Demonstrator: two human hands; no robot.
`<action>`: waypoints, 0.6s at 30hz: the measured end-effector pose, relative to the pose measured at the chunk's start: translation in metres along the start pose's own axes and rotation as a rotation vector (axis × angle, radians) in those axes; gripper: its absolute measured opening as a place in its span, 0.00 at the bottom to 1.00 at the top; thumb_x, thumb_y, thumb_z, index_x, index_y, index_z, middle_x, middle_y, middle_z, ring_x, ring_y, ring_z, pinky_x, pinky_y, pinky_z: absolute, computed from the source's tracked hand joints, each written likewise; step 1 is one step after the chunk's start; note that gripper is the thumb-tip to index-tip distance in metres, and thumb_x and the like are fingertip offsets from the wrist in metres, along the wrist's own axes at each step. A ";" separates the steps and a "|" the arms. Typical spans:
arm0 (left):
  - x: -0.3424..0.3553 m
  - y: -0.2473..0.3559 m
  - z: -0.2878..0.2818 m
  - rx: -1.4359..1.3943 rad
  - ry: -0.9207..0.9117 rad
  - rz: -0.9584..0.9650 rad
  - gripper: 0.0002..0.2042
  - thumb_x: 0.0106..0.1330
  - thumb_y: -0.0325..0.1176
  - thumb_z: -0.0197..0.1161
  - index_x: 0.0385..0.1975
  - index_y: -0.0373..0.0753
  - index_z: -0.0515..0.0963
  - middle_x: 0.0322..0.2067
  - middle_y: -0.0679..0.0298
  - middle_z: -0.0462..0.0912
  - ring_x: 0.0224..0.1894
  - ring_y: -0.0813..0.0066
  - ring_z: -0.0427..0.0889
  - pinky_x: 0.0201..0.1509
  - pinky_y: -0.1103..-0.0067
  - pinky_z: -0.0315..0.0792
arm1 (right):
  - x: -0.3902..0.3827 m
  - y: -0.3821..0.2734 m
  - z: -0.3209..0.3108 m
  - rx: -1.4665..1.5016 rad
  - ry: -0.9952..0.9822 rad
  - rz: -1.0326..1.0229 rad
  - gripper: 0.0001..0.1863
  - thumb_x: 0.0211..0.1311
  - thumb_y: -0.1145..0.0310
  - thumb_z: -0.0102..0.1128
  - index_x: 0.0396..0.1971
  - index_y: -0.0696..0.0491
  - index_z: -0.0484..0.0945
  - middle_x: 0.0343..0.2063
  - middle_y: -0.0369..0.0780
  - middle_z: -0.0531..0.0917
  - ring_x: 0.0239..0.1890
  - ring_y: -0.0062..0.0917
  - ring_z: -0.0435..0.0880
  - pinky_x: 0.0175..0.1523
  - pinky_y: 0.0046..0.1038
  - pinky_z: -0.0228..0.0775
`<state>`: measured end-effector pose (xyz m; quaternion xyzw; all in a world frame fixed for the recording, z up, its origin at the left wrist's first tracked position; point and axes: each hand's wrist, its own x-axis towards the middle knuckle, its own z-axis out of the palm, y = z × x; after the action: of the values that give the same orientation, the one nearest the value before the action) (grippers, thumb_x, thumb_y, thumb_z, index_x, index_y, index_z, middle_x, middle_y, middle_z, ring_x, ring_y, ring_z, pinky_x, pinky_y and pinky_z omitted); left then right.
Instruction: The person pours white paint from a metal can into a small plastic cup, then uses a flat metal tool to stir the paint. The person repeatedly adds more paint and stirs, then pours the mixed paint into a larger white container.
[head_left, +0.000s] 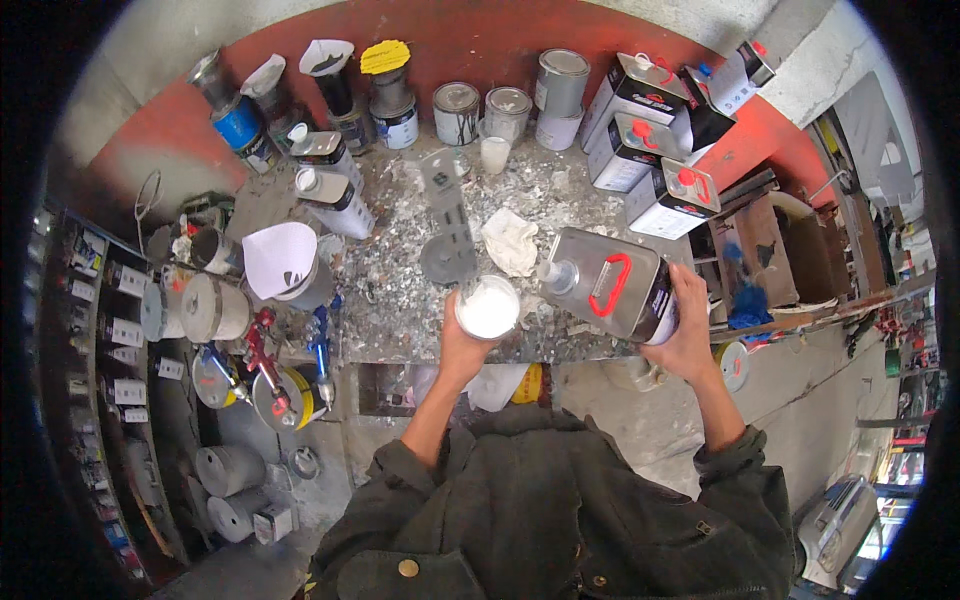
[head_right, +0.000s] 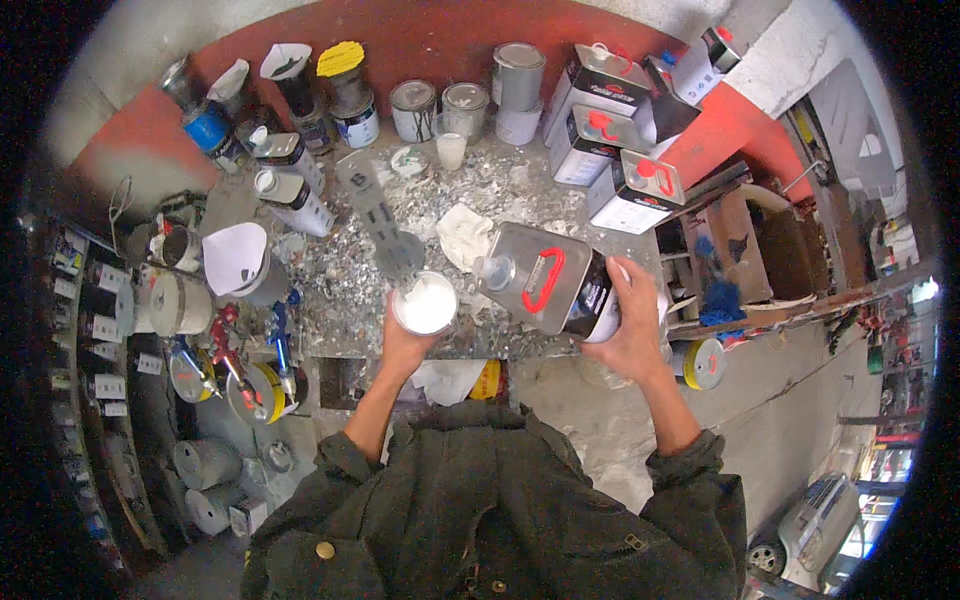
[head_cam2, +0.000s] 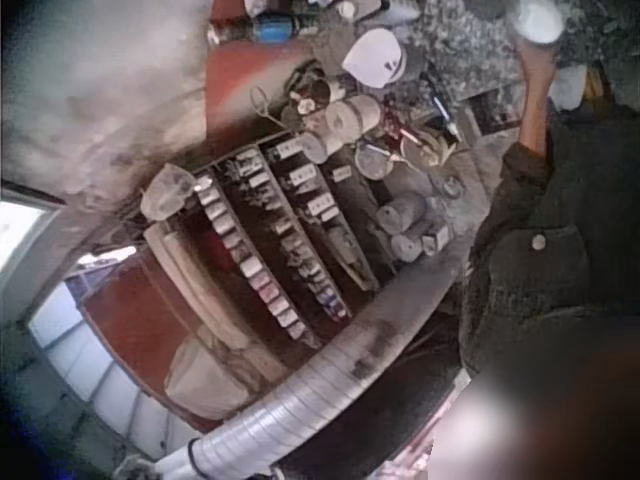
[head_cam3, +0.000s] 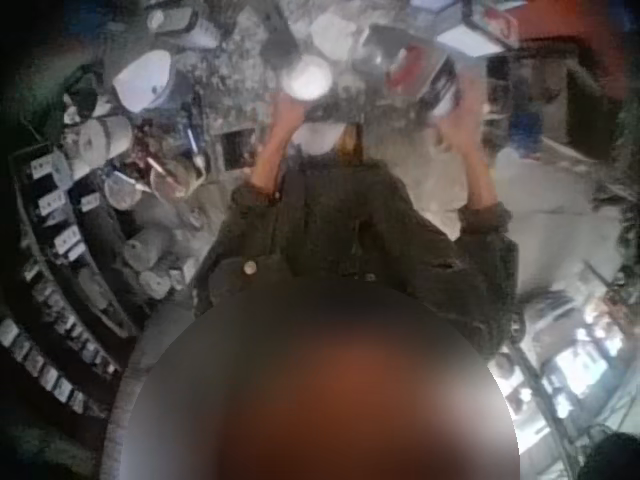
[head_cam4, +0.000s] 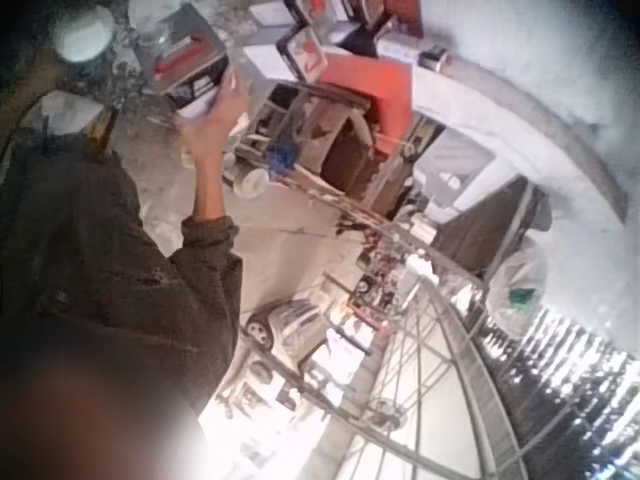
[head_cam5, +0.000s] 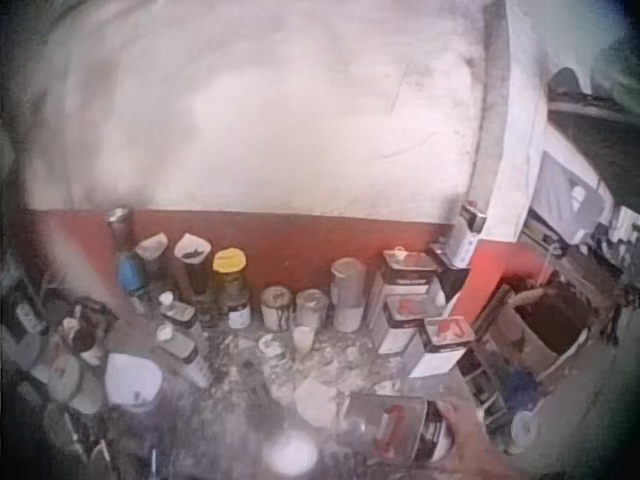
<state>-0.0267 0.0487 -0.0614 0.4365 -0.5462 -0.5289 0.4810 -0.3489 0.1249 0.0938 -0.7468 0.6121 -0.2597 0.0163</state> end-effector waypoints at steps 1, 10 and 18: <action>0.001 -0.001 0.001 0.032 0.000 -0.064 0.43 0.47 0.22 0.80 0.65 0.34 0.63 0.56 0.57 0.78 0.59 0.65 0.78 0.65 0.71 0.71 | 0.003 -0.004 -0.004 -0.023 -0.030 -0.017 0.63 0.25 0.71 0.79 0.73 0.53 0.59 0.64 0.50 0.68 0.66 0.50 0.68 0.70 0.45 0.61; 0.005 -0.029 0.009 0.137 0.017 -0.054 0.45 0.45 0.26 0.82 0.66 0.37 0.64 0.57 0.53 0.73 0.62 0.55 0.75 0.66 0.67 0.69 | 0.031 -0.032 -0.026 -0.160 -0.133 -0.200 0.65 0.15 0.73 0.80 0.70 0.43 0.65 0.65 0.50 0.68 0.65 0.52 0.68 0.68 0.52 0.60; 0.009 -0.033 0.014 0.082 0.009 -0.048 0.43 0.45 0.24 0.81 0.64 0.38 0.66 0.57 0.52 0.73 0.62 0.53 0.74 0.65 0.65 0.69 | 0.045 -0.048 -0.031 -0.225 -0.173 -0.250 0.55 0.20 0.71 0.82 0.64 0.38 0.74 0.64 0.47 0.69 0.65 0.52 0.67 0.68 0.52 0.60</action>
<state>-0.0429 0.0405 -0.0937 0.4711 -0.5545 -0.5157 0.4524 -0.3127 0.1042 0.1540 -0.8337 0.5358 -0.1247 -0.0471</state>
